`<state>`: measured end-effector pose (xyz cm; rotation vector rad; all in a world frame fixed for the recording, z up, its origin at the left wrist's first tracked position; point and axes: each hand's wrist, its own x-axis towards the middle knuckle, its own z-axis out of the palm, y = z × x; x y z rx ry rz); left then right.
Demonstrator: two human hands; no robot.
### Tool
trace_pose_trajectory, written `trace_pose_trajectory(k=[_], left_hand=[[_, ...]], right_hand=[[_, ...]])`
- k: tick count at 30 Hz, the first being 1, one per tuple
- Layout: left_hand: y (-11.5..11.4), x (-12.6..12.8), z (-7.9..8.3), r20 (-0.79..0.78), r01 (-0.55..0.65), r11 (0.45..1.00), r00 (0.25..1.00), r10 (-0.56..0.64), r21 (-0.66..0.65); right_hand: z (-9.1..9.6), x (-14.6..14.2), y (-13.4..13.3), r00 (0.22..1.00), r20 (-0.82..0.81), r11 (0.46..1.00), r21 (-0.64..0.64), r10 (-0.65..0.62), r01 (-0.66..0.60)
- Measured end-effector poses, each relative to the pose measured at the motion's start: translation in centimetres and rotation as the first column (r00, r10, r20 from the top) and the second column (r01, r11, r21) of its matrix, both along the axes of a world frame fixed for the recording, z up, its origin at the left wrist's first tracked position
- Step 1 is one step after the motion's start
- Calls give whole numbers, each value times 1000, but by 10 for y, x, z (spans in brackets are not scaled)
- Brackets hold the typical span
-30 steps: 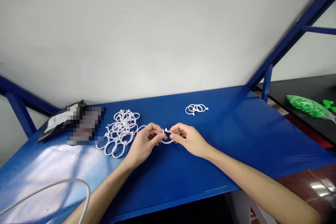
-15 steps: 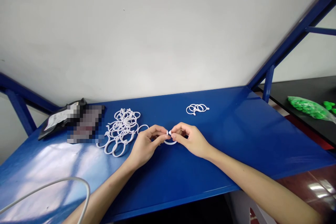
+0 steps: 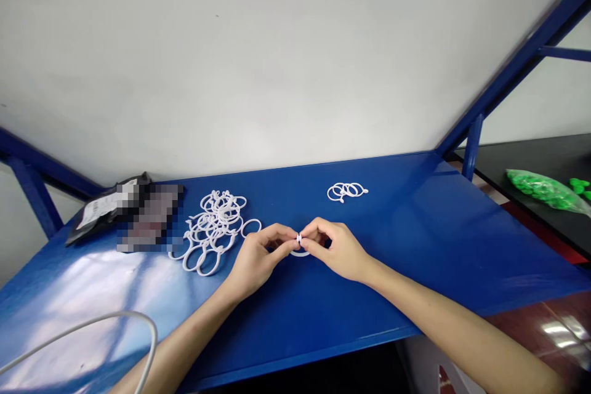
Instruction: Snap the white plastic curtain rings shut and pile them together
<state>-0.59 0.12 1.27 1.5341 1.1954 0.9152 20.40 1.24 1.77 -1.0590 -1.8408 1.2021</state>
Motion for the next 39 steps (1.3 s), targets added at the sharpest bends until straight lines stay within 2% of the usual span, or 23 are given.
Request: trace_pose_trajectory(k=[14, 24, 31, 34, 36, 38, 39], left_hand=[[-5, 1, -1, -34, -28, 998, 999, 30, 55], [-8, 3, -5, -16, -29, 992, 999, 32, 125], [-8, 1, -8, -114, 19, 991, 993, -4, 134], [-4, 0, -4, -205, 61, 982, 978, -24, 177], [1, -5, 0, -345, 115, 951, 939, -11, 285], [8, -15, 4, -530, 183, 889, 845, 76, 420], [11, -21, 6, -618, 214, 856, 773, 146, 470]], right_hand=[[-4, 4, 2, 1000, 0, 999, 37, 25, -25], [1, 7, 0, 998, 4, 994, 88, 67, -67], [-3, 8, 1, 995, 48, 993, 83, 83, -87], [-6, 5, 4, 996, 71, 997, 50, 49, -52], [-8, 3, 7, 995, 94, 997, 66, 26, -33], [-9, 4, 14, 992, 124, 990, 139, -2, -15], [-10, 6, 18, 989, 148, 979, 204, -30, -1]])
